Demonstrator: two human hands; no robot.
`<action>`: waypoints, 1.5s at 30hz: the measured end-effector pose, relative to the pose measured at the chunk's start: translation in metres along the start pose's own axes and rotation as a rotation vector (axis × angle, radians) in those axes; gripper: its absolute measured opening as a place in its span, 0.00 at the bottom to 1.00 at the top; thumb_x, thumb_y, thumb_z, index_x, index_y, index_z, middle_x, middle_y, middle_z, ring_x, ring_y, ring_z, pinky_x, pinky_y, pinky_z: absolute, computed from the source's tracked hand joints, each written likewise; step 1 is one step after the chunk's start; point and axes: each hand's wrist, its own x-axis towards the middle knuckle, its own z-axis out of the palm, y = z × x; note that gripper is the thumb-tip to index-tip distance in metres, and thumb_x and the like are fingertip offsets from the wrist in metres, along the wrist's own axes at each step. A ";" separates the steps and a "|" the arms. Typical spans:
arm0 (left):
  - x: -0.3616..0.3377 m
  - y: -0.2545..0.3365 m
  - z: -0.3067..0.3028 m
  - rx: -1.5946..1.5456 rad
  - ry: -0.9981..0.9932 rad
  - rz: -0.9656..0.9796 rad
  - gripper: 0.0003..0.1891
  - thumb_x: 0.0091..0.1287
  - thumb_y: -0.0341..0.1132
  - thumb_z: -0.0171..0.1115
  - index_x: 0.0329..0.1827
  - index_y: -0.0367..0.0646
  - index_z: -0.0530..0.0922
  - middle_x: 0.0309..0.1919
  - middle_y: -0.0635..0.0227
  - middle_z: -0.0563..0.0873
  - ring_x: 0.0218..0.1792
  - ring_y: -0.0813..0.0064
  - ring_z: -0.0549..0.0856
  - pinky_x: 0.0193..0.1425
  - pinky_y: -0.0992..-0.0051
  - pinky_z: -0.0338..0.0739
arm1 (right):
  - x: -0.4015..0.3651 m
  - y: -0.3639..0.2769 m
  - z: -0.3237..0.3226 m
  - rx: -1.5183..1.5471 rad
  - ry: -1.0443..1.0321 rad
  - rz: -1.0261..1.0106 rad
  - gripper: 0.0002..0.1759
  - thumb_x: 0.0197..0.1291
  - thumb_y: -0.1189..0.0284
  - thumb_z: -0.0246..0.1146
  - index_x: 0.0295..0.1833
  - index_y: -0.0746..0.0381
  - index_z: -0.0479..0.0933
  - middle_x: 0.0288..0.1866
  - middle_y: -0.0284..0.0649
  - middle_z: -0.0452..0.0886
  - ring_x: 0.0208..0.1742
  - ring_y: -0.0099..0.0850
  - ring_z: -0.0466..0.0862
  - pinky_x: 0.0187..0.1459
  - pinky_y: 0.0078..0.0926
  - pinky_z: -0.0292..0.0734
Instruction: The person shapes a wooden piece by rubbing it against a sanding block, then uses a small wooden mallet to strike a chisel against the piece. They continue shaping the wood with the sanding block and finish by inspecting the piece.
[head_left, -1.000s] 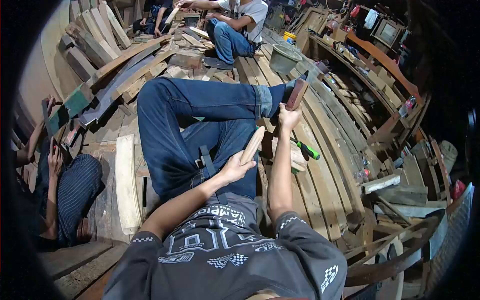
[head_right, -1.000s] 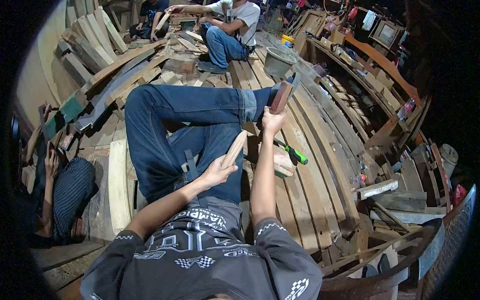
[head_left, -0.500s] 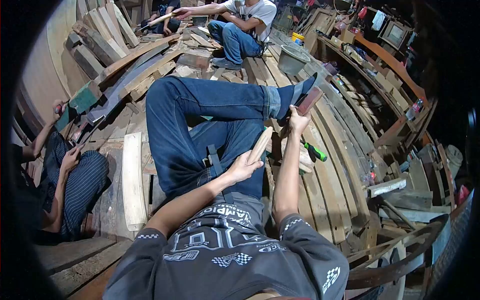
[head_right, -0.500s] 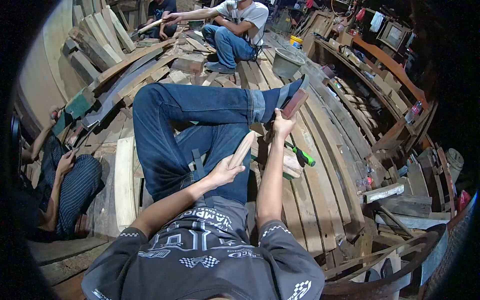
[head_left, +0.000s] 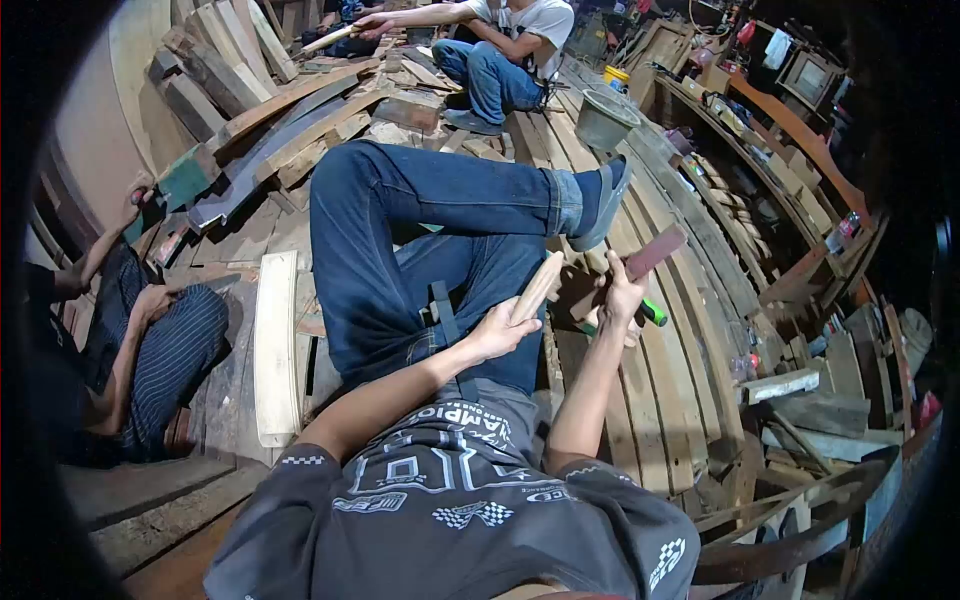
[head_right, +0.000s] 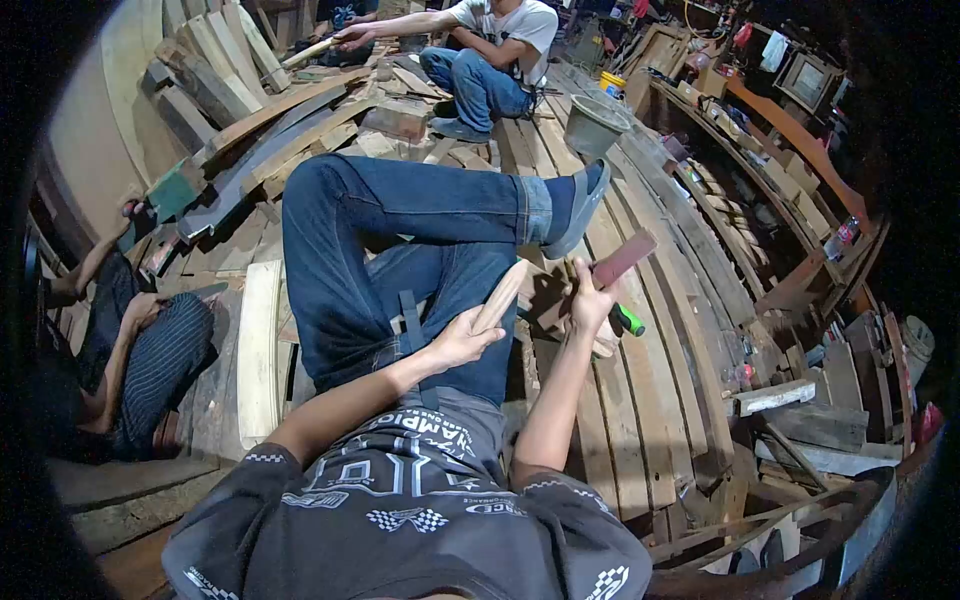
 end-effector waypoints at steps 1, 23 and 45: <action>-0.001 0.003 0.001 0.010 0.011 -0.005 0.14 0.68 0.39 0.67 0.46 0.41 0.74 0.22 0.75 0.74 0.17 0.84 0.72 0.19 0.77 0.67 | -0.009 0.000 -0.007 -0.055 -0.015 0.005 0.15 0.56 0.78 0.73 0.41 0.60 0.71 0.24 0.34 0.75 0.14 0.24 0.73 0.15 0.22 0.69; -0.002 0.008 0.003 -0.054 -0.111 0.014 0.17 0.80 0.51 0.49 0.50 0.45 0.71 0.30 0.74 0.75 0.18 0.87 0.70 0.18 0.84 0.64 | -0.116 -0.035 -0.051 -0.654 -0.418 -0.196 0.24 0.66 0.67 0.65 0.63 0.68 0.73 0.48 0.52 0.86 0.49 0.39 0.86 0.52 0.33 0.78; -0.001 0.004 -0.003 -0.158 -0.240 -0.048 0.18 0.76 0.43 0.59 0.60 0.45 0.68 0.28 0.80 0.68 0.21 0.90 0.65 0.20 0.86 0.58 | -0.091 -0.032 -0.037 -0.859 -0.434 -0.267 0.21 0.61 0.64 0.68 0.53 0.66 0.75 0.37 0.61 0.83 0.44 0.59 0.84 0.42 0.47 0.79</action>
